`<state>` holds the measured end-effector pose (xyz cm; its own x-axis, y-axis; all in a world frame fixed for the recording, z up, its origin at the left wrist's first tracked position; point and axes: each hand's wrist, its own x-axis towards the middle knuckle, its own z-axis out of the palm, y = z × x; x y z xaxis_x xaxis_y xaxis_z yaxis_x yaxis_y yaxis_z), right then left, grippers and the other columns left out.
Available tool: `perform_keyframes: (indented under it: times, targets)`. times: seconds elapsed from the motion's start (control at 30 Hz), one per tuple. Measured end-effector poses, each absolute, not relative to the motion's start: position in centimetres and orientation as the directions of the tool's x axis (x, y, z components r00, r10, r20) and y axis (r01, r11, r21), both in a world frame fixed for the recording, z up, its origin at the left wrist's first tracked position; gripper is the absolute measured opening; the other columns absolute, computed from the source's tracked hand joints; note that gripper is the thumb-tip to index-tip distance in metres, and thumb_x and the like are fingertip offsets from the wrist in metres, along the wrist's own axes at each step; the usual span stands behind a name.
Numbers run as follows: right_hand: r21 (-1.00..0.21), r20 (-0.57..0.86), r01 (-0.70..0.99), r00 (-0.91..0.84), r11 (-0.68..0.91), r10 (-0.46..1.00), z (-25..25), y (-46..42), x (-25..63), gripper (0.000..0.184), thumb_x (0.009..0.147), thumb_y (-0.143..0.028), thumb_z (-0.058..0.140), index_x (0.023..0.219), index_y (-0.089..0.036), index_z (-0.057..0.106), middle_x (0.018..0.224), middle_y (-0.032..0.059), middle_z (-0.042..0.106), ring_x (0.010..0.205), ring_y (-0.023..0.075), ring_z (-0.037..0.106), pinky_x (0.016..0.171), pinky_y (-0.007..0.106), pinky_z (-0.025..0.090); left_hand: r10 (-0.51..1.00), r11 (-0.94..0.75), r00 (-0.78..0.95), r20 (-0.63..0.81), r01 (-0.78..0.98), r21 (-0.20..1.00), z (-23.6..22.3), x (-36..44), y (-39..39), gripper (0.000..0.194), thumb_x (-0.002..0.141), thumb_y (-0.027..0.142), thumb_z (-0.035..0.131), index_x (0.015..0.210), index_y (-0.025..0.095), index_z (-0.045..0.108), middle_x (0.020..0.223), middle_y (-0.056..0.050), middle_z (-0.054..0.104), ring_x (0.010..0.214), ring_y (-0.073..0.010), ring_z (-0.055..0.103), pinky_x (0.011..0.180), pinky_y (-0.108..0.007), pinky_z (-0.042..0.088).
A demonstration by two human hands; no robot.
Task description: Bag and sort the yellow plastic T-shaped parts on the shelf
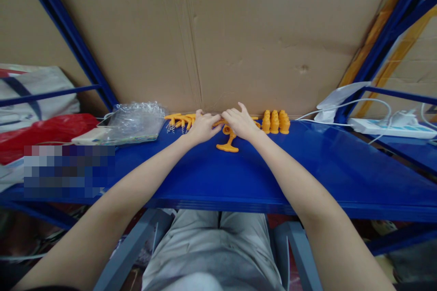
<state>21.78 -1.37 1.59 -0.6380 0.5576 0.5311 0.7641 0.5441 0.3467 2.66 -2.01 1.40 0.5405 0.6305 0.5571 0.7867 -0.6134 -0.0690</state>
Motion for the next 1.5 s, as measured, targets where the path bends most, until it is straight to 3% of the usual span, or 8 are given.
perform_keyframes:
  times: [0.3, 0.83, 1.13, 1.33, 1.5]
  targets:
    - [0.295, 0.498, 0.768, -0.631, 0.569, 0.595, 1.9, -1.9, 21.9, 0.031, 0.096, -0.023, 0.045, 0.122, -0.014, 0.060, 0.112, 0.0160, 0.072, 0.108, 0.0289, 0.062, 0.113, 0.054, 0.023, 0.634, -0.615, 0.524, 0.569, 0.788, -0.041, 1.1, 2.4, -1.6, 0.021, 0.097, 0.027, 0.050, 0.108, 0.022, 0.067, 0.103, -0.008, 0.078, 0.102, -0.0262, 0.069, 0.097, -0.044, 0.033]
    - [0.338, 0.487, 0.783, -0.621, 0.523, 0.614, 2.1, -1.9, 21.6, 0.027, 0.092, -0.012, 0.043, 0.113, -0.013, 0.059, 0.104, 0.0162, 0.071, 0.103, 0.0293, 0.060, 0.109, 0.051, 0.026, 0.642, -0.614, 0.524, 0.559, 0.789, -0.034, 1.2, 2.6, -1.7, 0.018, 0.096, 0.031, 0.053, 0.103, 0.023, 0.067, 0.093, -0.006, 0.078, 0.094, -0.0256, 0.070, 0.094, -0.043, 0.034]
    - [0.307, 0.476, 0.742, -0.662, 0.596, 0.579, 2.3, -2.0, 22.2, 0.031, 0.095, -0.019, 0.044, 0.120, -0.016, 0.062, 0.118, 0.0160, 0.070, 0.114, 0.0292, 0.059, 0.111, 0.054, 0.025, 0.646, -0.604, 0.474, 0.598, 0.797, 0.021, 1.1, 2.6, -1.4, 0.022, 0.096, 0.033, 0.051, 0.103, 0.023, 0.069, 0.094, -0.006, 0.079, 0.094, -0.0249, 0.070, 0.093, -0.042, 0.033]
    - [0.349, 0.512, 0.802, -0.596, 0.484, 0.618, 2.7, -2.0, 22.5, 0.024, 0.094, -0.015, 0.044, 0.108, -0.016, 0.064, 0.107, 0.0153, 0.069, 0.107, 0.0284, 0.057, 0.108, 0.049, 0.028, 0.700, -0.569, 0.419, 0.579, 0.817, 0.095, 1.5, 2.4, -1.4, 0.024, 0.097, 0.038, 0.052, 0.096, 0.021, 0.069, 0.086, -0.005, 0.078, 0.088, -0.0239, 0.070, 0.095, -0.042, 0.032]
    - [0.284, 0.636, 0.906, -0.423, 0.315, 0.645, 3.6, -1.8, 24.3, 0.023, 0.095, -0.022, 0.046, 0.109, -0.015, 0.063, 0.113, 0.0178, 0.066, 0.108, 0.0309, 0.054, 0.098, 0.048, 0.034, 0.727, -0.515, 0.352, 0.589, 0.847, 0.129, 1.5, 1.7, -0.8, 0.024, 0.097, 0.041, 0.055, 0.094, 0.021, 0.069, 0.089, -0.004, 0.078, 0.089, -0.0234, 0.070, 0.098, -0.042, 0.031]
